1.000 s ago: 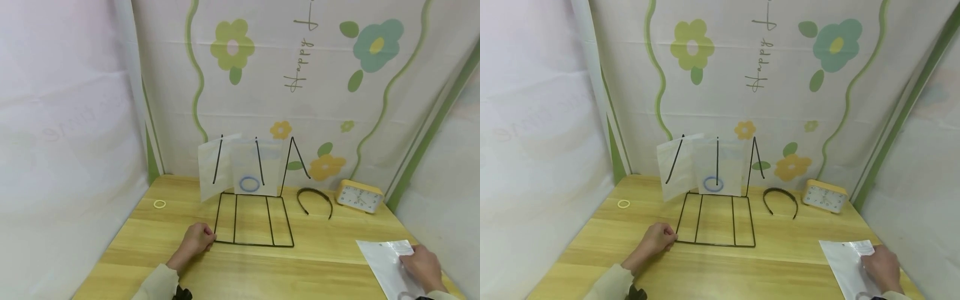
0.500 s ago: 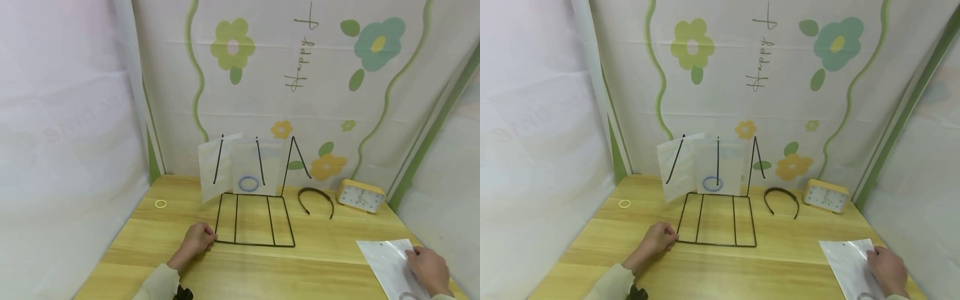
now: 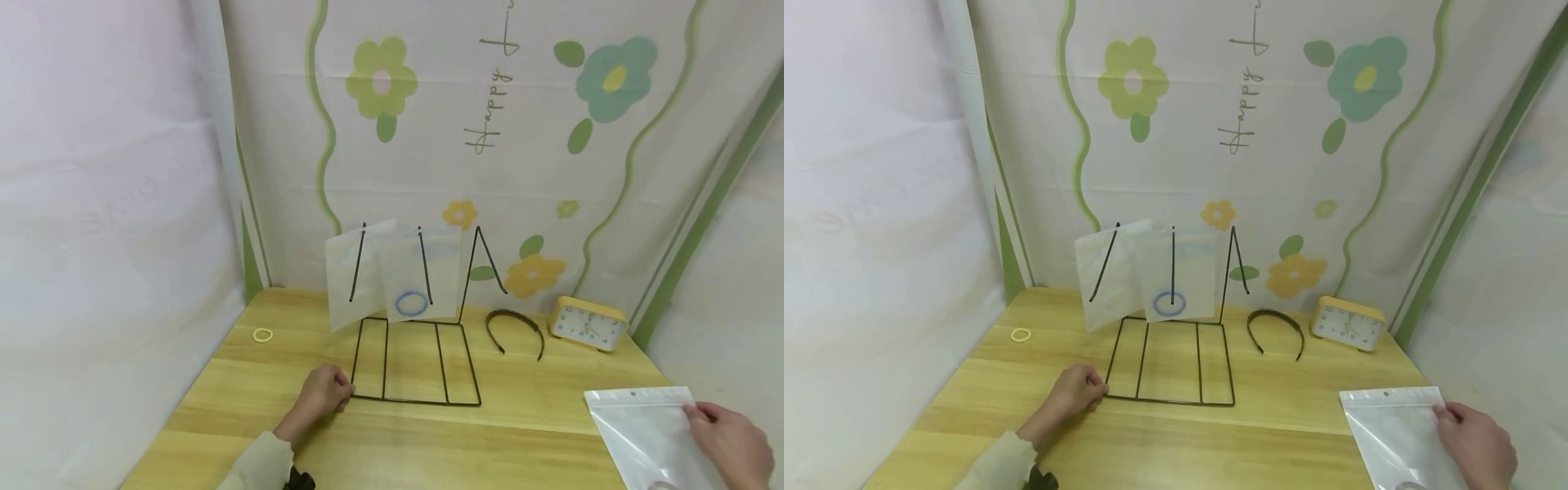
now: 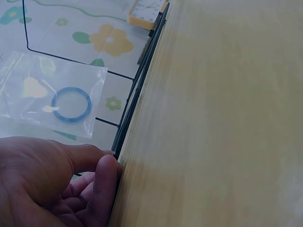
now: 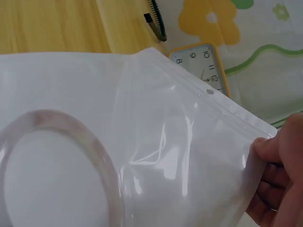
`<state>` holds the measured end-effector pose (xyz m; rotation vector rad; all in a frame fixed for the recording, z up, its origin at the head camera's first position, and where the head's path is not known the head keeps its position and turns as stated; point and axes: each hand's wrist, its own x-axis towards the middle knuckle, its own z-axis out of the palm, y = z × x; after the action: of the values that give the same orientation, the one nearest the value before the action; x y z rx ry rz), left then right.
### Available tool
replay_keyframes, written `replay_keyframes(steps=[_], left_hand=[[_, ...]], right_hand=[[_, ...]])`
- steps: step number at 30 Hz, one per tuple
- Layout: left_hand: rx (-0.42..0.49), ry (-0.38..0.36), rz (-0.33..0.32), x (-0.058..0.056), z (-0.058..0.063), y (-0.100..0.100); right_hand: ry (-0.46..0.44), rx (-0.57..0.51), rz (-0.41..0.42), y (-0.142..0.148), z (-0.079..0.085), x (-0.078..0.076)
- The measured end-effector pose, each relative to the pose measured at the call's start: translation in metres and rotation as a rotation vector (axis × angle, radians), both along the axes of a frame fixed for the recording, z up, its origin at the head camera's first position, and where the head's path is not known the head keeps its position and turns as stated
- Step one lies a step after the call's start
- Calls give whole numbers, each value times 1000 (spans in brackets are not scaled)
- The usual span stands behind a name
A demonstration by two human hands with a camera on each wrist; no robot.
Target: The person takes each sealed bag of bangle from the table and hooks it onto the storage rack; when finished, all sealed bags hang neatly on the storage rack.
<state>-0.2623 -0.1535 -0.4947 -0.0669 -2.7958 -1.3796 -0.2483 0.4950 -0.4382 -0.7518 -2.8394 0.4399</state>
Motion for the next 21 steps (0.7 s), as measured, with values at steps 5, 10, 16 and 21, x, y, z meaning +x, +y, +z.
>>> replay_keyframes(steps=[5, 10, 16, 21], left_hand=[[8, 7, -4, 1, -1, 0], [3, 11, 4, 0, -3, -2], [-1, 12, 0, -1, -4, -2], [-1, 12, -7, -1, -4, -2]], right_hand=[[70, 20, 34, -8, 15, 11], [189, -10, 64, -23, 37, 22], [244, -207, -51, -46, 62, 34], [406, -515, -13, -53, 75, 48]])
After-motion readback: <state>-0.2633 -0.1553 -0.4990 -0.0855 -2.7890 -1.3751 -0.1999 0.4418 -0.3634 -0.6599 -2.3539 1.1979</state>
